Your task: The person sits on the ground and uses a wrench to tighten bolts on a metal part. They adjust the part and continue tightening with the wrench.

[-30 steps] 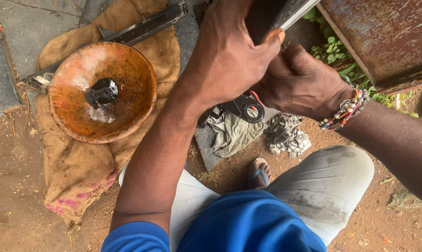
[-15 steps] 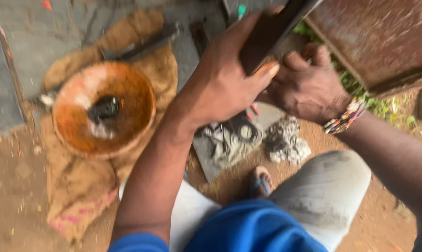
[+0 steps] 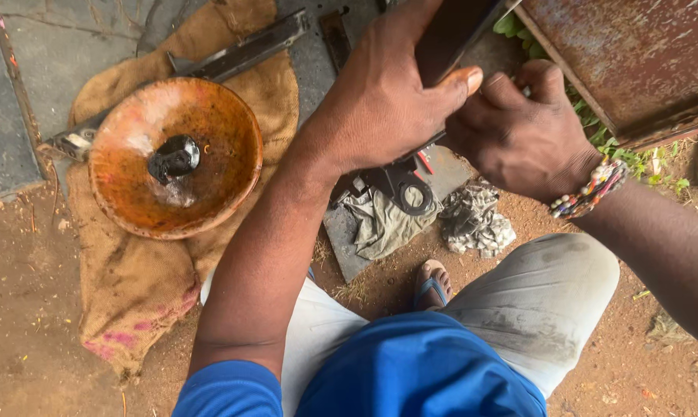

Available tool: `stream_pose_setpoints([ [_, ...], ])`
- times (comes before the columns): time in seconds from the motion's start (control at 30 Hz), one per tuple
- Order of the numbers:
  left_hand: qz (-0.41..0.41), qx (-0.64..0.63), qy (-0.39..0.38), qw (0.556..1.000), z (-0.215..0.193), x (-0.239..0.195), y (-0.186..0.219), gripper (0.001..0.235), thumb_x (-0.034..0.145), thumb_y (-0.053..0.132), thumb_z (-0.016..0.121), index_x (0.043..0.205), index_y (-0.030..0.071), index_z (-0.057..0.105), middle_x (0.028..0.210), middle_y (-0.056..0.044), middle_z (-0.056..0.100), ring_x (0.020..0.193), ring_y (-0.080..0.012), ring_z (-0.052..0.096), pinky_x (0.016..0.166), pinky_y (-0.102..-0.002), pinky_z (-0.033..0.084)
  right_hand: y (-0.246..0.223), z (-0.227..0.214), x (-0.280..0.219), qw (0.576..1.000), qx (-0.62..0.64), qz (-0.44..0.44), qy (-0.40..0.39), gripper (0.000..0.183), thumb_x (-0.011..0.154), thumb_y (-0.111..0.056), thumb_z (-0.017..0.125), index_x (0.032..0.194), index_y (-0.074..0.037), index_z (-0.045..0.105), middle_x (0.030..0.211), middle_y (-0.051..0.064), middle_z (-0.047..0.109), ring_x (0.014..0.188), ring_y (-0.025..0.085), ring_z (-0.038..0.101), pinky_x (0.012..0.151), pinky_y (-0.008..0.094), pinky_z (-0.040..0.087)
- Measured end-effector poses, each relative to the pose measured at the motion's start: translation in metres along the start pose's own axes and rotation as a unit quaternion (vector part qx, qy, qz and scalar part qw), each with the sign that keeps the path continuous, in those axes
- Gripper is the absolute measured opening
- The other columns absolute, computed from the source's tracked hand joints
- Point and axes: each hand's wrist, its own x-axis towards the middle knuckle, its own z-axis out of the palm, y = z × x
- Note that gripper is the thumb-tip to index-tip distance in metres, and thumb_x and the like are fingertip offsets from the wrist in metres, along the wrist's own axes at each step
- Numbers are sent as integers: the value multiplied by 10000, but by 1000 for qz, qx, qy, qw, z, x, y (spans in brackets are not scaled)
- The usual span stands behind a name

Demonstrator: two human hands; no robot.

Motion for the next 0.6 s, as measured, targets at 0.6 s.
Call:
stream_pose_setpoints([
  [0.6,75,64,63,993,17,0,-28,508,967,142,746,1389,48,480,1255,-144,574,1130,-296,653,998,-432,565,-12,-7,28,979,-151,-84,104,53,894,-303,738,912,-255,752,1014,-59,728,1167,169,580,956,435,334],
])
